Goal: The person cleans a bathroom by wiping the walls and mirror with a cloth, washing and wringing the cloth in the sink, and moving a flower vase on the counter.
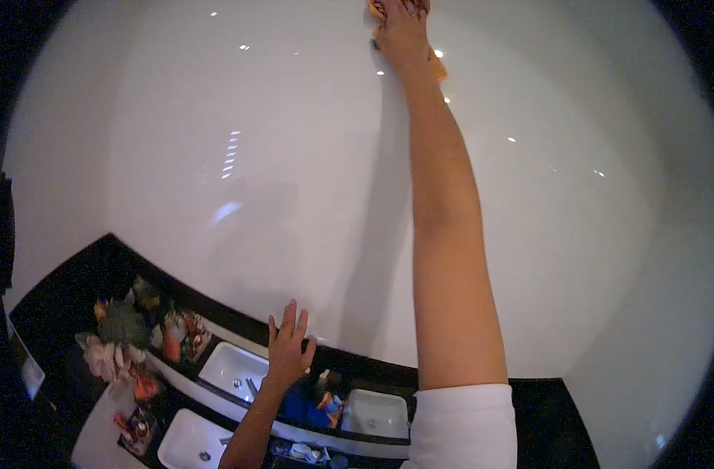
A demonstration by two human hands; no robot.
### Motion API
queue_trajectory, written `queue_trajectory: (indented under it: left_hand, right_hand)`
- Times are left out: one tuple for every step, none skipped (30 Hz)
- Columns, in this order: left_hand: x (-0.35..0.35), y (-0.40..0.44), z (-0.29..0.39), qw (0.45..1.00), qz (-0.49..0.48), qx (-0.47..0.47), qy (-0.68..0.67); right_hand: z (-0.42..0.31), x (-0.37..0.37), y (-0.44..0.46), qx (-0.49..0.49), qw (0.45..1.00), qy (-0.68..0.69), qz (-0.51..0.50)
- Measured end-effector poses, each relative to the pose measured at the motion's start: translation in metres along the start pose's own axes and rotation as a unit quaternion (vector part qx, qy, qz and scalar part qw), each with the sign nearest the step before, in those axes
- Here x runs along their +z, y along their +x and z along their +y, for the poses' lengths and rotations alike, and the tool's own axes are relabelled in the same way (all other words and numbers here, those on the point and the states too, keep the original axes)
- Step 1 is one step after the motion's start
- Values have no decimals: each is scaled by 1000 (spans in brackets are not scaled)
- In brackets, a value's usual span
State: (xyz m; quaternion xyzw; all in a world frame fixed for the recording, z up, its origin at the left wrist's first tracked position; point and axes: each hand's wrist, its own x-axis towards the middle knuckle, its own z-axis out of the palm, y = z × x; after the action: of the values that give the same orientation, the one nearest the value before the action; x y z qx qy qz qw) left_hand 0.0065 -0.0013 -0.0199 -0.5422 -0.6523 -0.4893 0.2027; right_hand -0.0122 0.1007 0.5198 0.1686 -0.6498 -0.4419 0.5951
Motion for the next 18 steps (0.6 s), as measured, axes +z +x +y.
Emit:
queue_trajectory:
  left_hand:
    - [-4, -19, -4, 1000, -23, -17, -3]
    - [-8, -35, -16, 1000, -10, -23, -18]
    - [-3, -44, -28, 999, -17, -33, -19]
    - [5, -54, -35, 998, -3, -60, -36]
    - [2, -63, -40, 995, 5, -84, -50]
    - [0, -73, -43, 988, 50, -114, -93]
    - [-3, -80, -48, 980, 88, -143, -112]
    - [-10, -85, -50, 974, 92, -170, -116]
    - [-20, -88, -53, 969, 98, -194, -117]
    - [-27, -90, -54, 967, 99, -209, -109]
    - [-31, -95, -57, 967, 97, -210, -105]
    - [-36, -99, -63, 970, 97, -207, -85]
    - [-42, -103, -69, 972, 98, -204, -66]
    - [-52, -107, -72, 972, 87, -209, -56]
    - [-58, -113, -80, 973, 88, -209, -49]
    - [-62, -121, -87, 972, 87, -216, -38]
    - [-65, -127, -93, 970, 87, -225, -27]
    - [-66, -130, -97, 967, 98, -231, -36]
  right_hand:
    - [-16, 5, -9, -2, 999, 20, -35]
    - [-38, 8, -25, 15, 999, 30, -40]
    - [-60, 9, -40, -5, 992, 70, -107]
    - [-84, 8, -51, -33, 977, 113, -177]
    - [-112, 14, -75, -27, 969, 140, -200]
    - [-149, 16, -103, 0, 964, 160, -212]
    - [-189, 13, -133, -8, 960, 191, -206]
    - [-232, 6, -164, 46, 945, 190, -264]
    - [-269, 24, -224, 34, 947, 184, -260]
    - [-314, 2, -225, -4, 886, 86, -455]
    - [-348, -11, -253, -79, 943, 81, -313]
    - [-380, -22, -286, -46, 905, 195, -374]
    - [-395, -34, -300, -42, 892, 268, -362]
    - [-411, -46, -313, -40, 872, 339, -350]
    - [-406, -59, -310, -65, 886, 372, -269]
    - [-397, -62, -304, -66, 886, 376, -264]
    - [-381, -70, -273, 192, 684, 571, -412]
    - [-365, -75, -248, 415, 366, 670, -495]
